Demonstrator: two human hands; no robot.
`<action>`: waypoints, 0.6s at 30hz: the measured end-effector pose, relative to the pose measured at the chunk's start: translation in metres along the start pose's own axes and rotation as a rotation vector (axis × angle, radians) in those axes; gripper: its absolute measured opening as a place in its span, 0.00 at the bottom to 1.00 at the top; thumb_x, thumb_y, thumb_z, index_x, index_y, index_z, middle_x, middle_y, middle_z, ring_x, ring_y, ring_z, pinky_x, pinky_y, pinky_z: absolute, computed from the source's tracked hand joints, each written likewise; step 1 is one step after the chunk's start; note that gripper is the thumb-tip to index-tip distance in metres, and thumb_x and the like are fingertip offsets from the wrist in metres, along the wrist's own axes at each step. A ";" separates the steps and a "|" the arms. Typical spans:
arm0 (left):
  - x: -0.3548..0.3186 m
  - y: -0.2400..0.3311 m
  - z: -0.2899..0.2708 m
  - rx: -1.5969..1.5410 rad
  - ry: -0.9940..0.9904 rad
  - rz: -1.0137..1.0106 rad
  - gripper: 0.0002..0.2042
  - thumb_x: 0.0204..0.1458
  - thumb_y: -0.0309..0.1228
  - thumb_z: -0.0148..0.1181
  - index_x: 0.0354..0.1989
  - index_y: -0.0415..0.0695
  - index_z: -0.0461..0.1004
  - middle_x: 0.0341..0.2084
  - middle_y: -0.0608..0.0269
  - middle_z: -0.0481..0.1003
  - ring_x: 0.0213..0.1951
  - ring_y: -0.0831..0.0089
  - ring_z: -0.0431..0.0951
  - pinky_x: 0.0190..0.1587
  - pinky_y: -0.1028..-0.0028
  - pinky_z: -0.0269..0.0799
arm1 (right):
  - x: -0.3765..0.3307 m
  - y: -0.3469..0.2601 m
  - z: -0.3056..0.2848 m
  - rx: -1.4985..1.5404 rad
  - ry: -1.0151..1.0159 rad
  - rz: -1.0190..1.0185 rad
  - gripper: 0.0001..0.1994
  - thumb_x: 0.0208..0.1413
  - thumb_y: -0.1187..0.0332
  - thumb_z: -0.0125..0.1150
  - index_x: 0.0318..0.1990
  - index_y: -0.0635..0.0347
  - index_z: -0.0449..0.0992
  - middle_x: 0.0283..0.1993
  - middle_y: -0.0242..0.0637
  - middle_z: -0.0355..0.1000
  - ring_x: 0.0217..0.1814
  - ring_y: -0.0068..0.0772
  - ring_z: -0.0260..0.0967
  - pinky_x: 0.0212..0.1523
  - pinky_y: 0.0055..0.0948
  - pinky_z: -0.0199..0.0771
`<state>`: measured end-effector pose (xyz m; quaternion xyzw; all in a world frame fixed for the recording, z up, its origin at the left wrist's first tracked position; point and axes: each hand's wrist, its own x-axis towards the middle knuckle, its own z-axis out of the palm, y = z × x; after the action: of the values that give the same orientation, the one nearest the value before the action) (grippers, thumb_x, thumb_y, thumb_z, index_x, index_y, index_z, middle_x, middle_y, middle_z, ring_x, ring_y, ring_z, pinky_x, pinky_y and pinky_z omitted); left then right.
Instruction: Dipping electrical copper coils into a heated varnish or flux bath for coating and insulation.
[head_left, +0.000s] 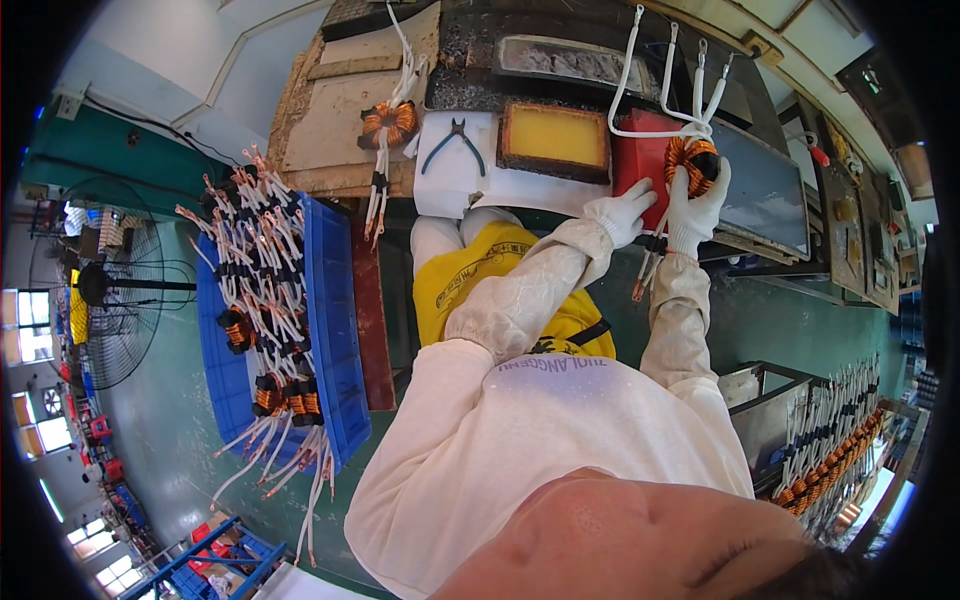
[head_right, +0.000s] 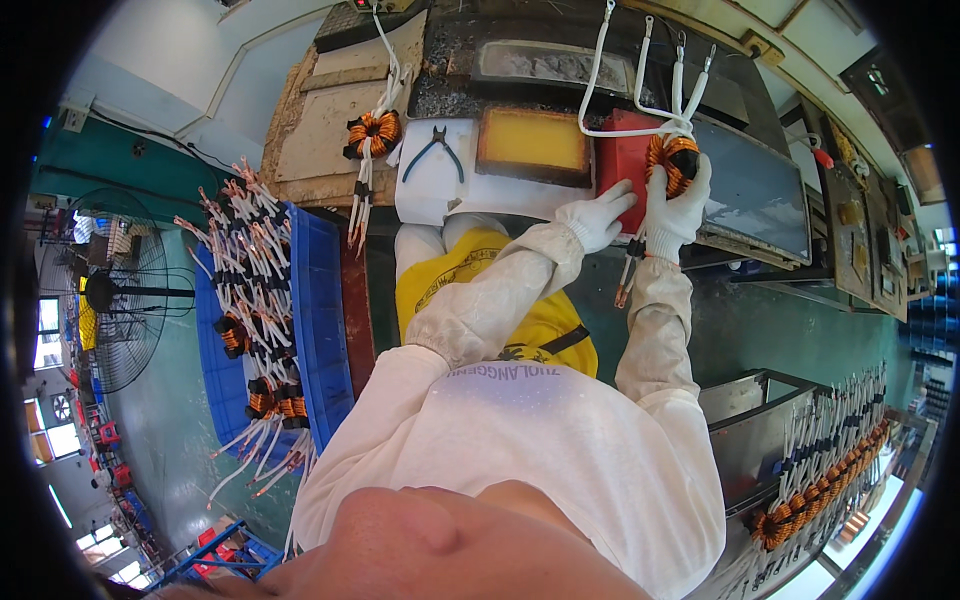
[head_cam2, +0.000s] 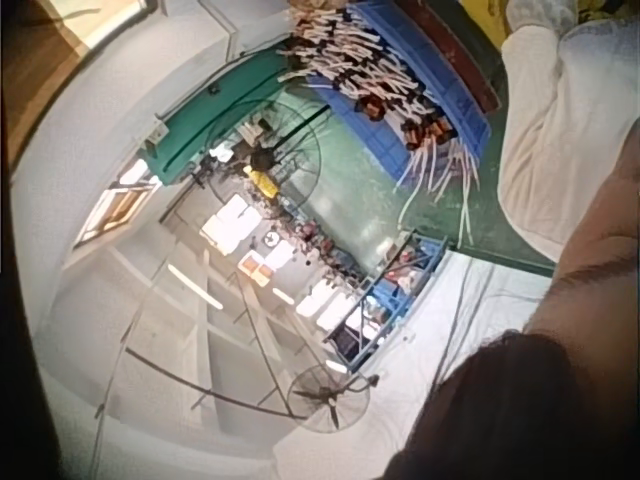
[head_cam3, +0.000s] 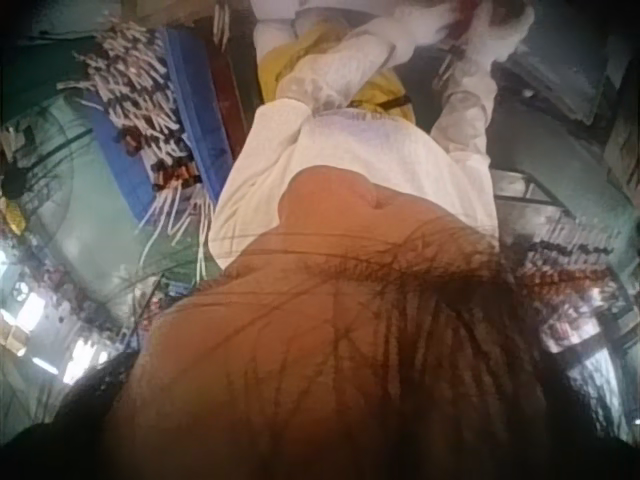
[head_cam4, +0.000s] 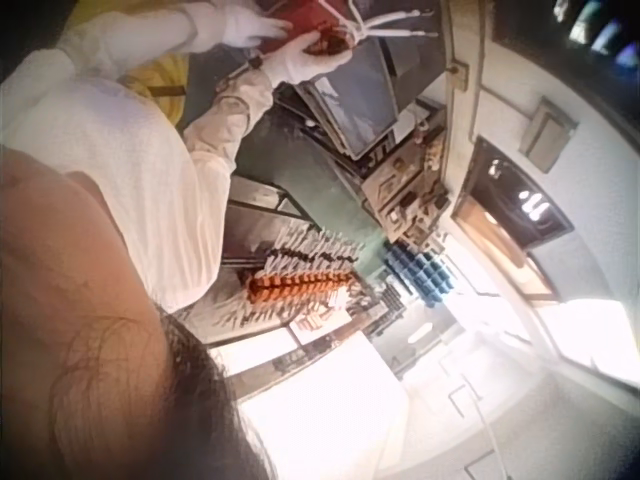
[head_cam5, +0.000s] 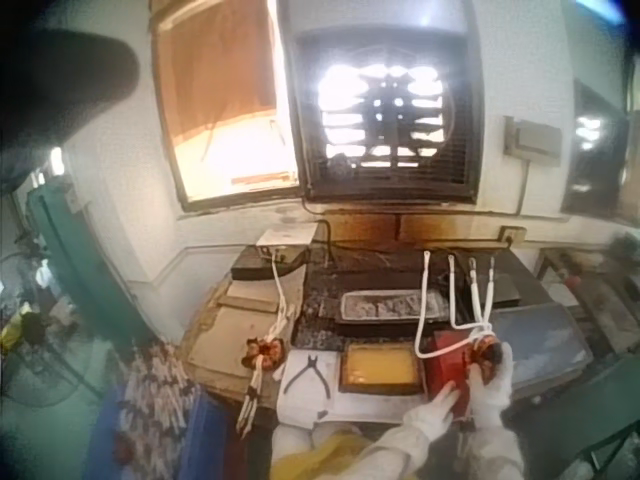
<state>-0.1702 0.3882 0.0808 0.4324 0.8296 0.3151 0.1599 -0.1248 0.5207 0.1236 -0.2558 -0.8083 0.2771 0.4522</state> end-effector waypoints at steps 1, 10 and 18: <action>0.001 -0.002 -0.001 0.006 0.002 0.031 0.27 0.54 0.35 0.51 0.65 0.56 0.60 0.70 0.67 0.53 0.52 0.56 0.75 0.52 0.61 0.73 | 0.000 -0.001 -0.001 -0.001 0.010 0.016 0.33 0.52 0.63 0.68 0.64 0.56 0.61 0.56 0.49 0.68 0.56 0.45 0.70 0.56 0.37 0.69; -0.005 -0.016 -0.003 0.003 -0.023 0.107 0.29 0.53 0.36 0.53 0.66 0.56 0.58 0.70 0.64 0.51 0.48 0.54 0.77 0.48 0.60 0.75 | -0.005 -0.006 0.001 0.067 0.038 -0.060 0.34 0.52 0.67 0.67 0.65 0.59 0.60 0.57 0.49 0.69 0.57 0.43 0.70 0.57 0.33 0.69; 0.007 -0.019 -0.007 -0.013 -0.007 0.225 0.28 0.53 0.37 0.53 0.65 0.53 0.61 0.68 0.60 0.56 0.51 0.55 0.75 0.51 0.63 0.73 | -0.004 0.000 -0.004 -0.026 0.070 0.034 0.35 0.51 0.67 0.68 0.66 0.57 0.59 0.56 0.49 0.70 0.56 0.44 0.72 0.56 0.34 0.71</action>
<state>-0.1898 0.3831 0.0730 0.5230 0.7731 0.3347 0.1292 -0.1193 0.5189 0.1228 -0.2850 -0.7909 0.2651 0.4722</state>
